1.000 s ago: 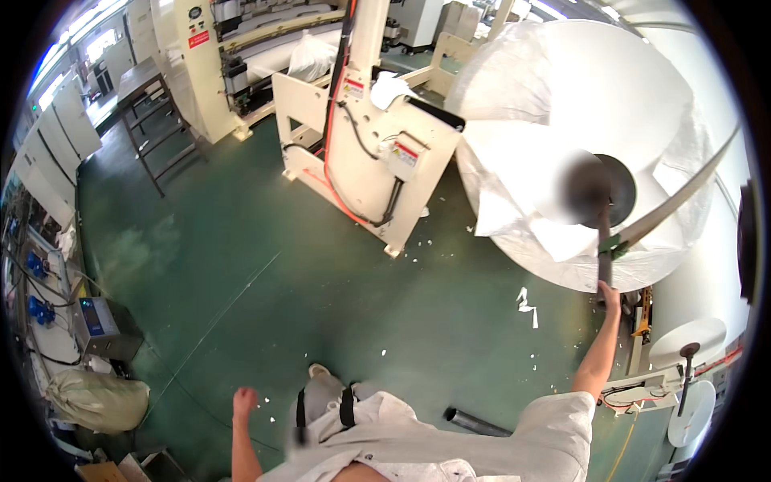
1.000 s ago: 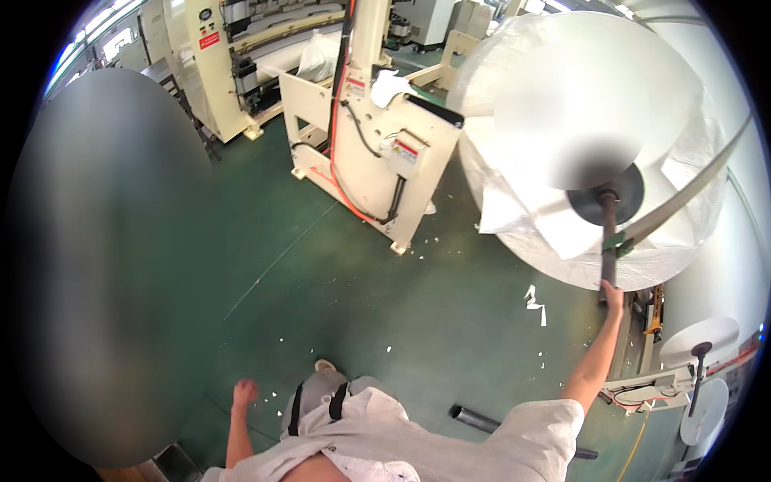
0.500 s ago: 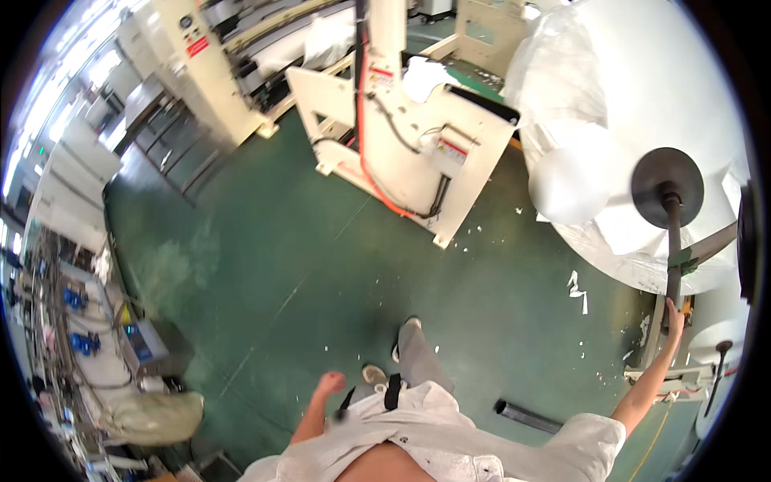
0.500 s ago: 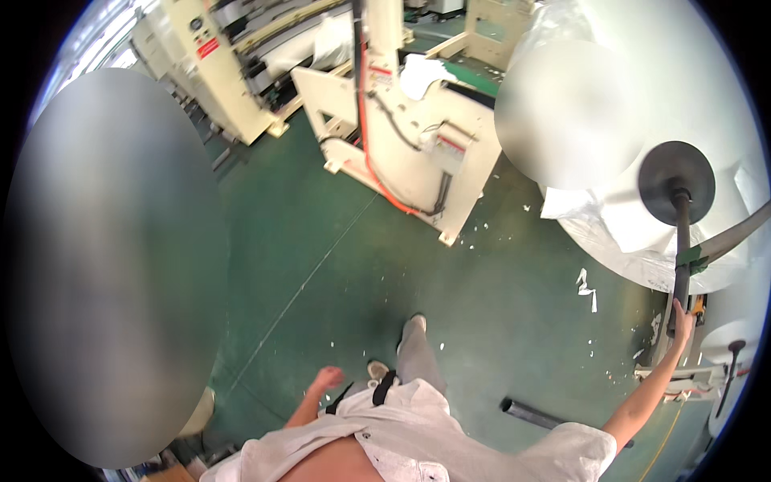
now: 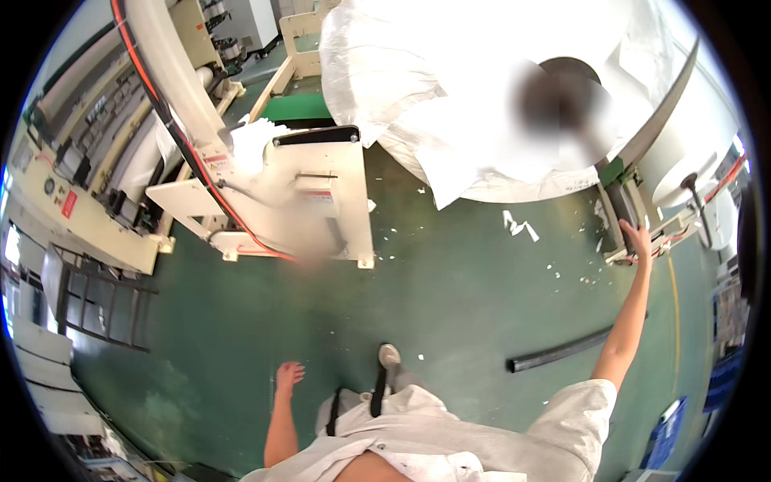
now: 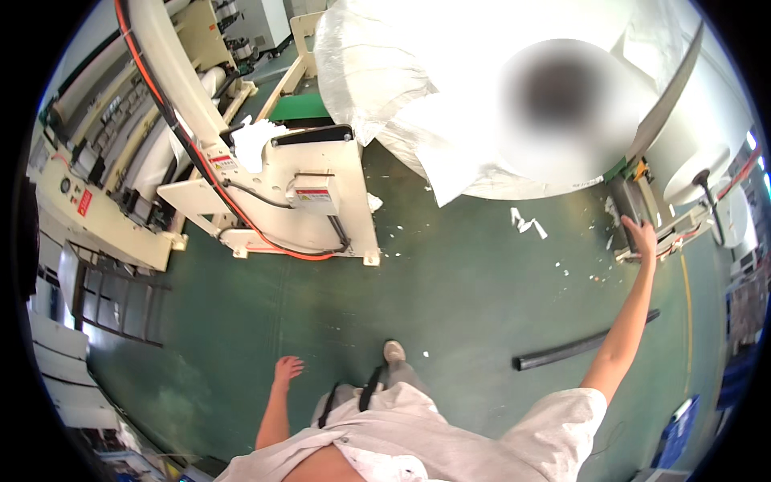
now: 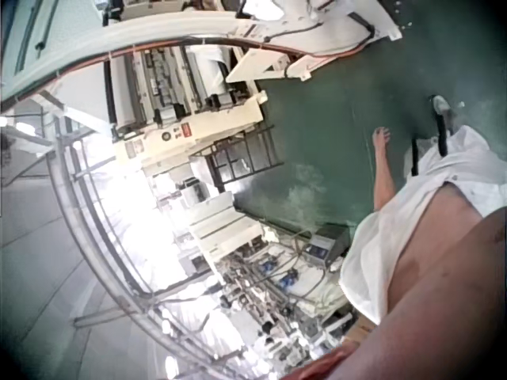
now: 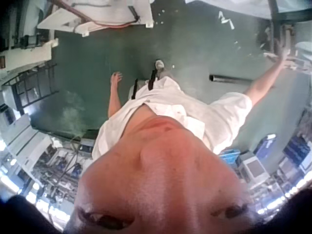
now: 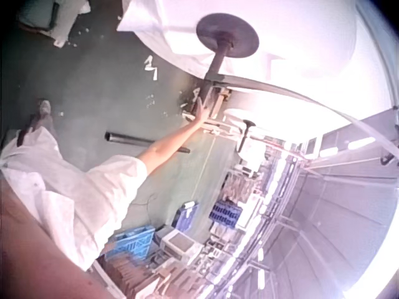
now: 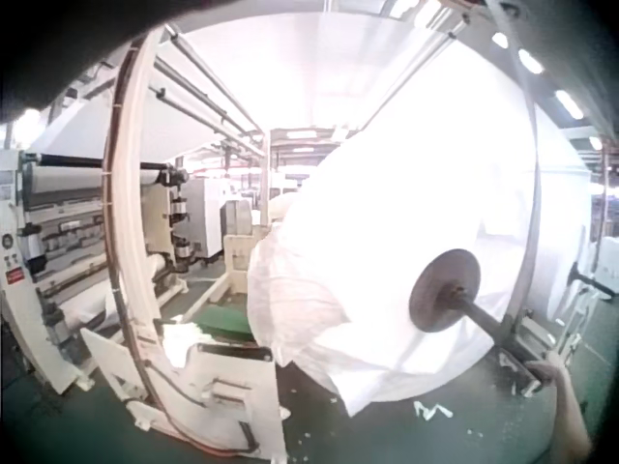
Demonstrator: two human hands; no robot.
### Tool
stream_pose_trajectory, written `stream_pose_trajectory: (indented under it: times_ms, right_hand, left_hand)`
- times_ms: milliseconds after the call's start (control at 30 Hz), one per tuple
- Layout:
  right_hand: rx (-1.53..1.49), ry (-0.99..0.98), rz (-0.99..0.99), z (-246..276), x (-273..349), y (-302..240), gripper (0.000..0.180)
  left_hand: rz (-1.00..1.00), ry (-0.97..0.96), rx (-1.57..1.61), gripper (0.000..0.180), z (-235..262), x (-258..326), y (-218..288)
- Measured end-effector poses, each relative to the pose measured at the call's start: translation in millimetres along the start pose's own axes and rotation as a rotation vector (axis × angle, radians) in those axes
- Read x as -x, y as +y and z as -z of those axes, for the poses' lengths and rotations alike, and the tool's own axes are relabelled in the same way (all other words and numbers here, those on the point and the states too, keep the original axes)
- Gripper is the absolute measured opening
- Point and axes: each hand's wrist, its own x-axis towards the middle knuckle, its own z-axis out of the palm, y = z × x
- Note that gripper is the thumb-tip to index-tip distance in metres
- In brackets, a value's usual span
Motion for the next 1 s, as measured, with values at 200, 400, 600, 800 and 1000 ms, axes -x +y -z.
stream_pose_trajectory:
  times_ms: [200, 400, 600, 800, 1000]
  right_hand:
    - [-0.094, -0.024, 0.008, -18, 70, -83, 0.087]
    - [-0.177, 0.037, 0.088, -25, 150, -187, 0.085]
    - [-0.229, 0.029, 0.083, -34, 209, -277, 0.076]
    - [-0.120, -0.016, 0.013, -48, 201, -288, 0.086]
    - [-0.086, -0.007, 0.058, -42, 214, -324, 0.089]
  left_hand:
    - [-0.007, -0.321, -0.108, 0.026, -56, -25, -12]
    - [0.042, -0.511, -0.307, 0.029, -92, -5, -26]
    - [-0.011, -0.445, -0.375, 0.029, -2, -25, -35]
    - [0.080, -0.263, -0.166, 0.020, 114, -29, -47]
    - [0.272, -0.161, -0.135, 0.023, 202, -28, -108]
